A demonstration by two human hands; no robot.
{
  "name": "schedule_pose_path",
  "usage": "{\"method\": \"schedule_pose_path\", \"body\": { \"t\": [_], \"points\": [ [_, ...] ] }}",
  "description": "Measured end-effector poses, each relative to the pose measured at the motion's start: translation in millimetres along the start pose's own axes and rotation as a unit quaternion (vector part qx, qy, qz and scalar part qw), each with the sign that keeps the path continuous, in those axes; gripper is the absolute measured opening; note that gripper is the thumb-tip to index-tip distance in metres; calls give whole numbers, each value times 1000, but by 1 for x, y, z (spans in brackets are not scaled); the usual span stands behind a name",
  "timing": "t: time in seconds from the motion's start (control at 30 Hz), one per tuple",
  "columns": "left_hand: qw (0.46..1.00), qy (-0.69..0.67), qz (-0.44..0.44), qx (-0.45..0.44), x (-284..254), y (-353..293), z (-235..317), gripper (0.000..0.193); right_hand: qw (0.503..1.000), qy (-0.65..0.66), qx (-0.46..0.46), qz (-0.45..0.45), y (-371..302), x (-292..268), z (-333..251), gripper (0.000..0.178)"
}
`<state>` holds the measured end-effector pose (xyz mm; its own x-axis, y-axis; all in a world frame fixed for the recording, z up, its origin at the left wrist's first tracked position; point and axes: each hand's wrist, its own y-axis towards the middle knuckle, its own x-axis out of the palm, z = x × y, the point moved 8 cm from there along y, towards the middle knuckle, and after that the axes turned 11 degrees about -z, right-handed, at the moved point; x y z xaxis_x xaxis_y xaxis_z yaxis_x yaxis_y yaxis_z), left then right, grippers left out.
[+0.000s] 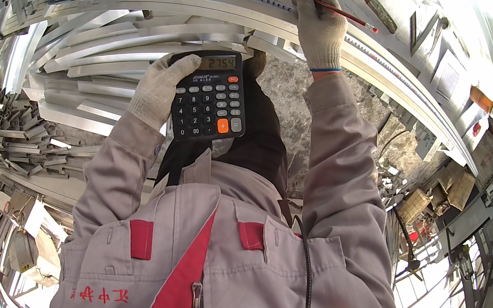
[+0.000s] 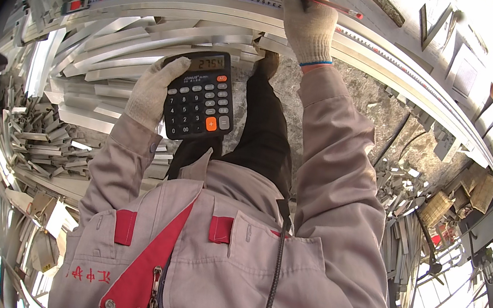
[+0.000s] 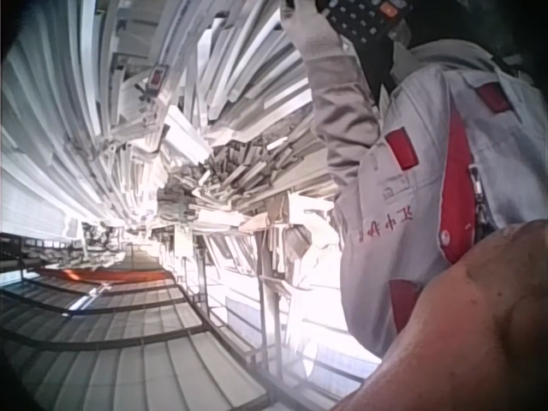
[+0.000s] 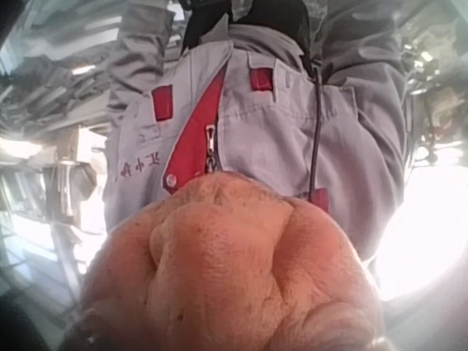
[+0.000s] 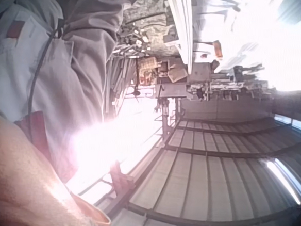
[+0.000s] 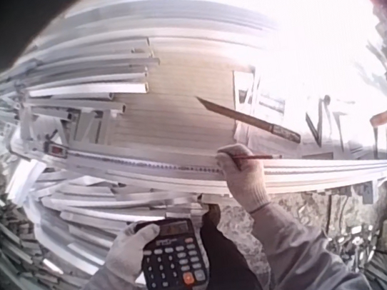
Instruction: The person measures a long metal profile with a tape measure, records the measurement on a calculator, and marks the profile with a pencil. This cycle repeats multiple times along the length of the profile.
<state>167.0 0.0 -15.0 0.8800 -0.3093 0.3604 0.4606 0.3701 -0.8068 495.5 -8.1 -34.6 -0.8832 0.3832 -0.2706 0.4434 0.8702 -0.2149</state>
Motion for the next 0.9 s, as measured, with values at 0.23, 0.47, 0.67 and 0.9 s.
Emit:
{"method": "schedule_pose_path", "body": {
  "t": [0.23, 0.47, 0.67, 0.9],
  "points": [
    [999, -10, 9, 33, -12, -11, 10, 25, 997, 78, 25, 9, -24, -5, -22, 21],
    [998, -25, -15, 62, -11, -32, 22, 23, 988, 140, 58, 14, -118, -2, -58, 21],
    [998, 13, -21, 62, -19, -39, 26, 23, 987, 161, 25, -3, -197, 29, -89, 17],
    [989, 86, -36, 116, -9, -54, 41, 29, 984, -63, -163, -39, -237, 57, -153, 21]
  ]
}}
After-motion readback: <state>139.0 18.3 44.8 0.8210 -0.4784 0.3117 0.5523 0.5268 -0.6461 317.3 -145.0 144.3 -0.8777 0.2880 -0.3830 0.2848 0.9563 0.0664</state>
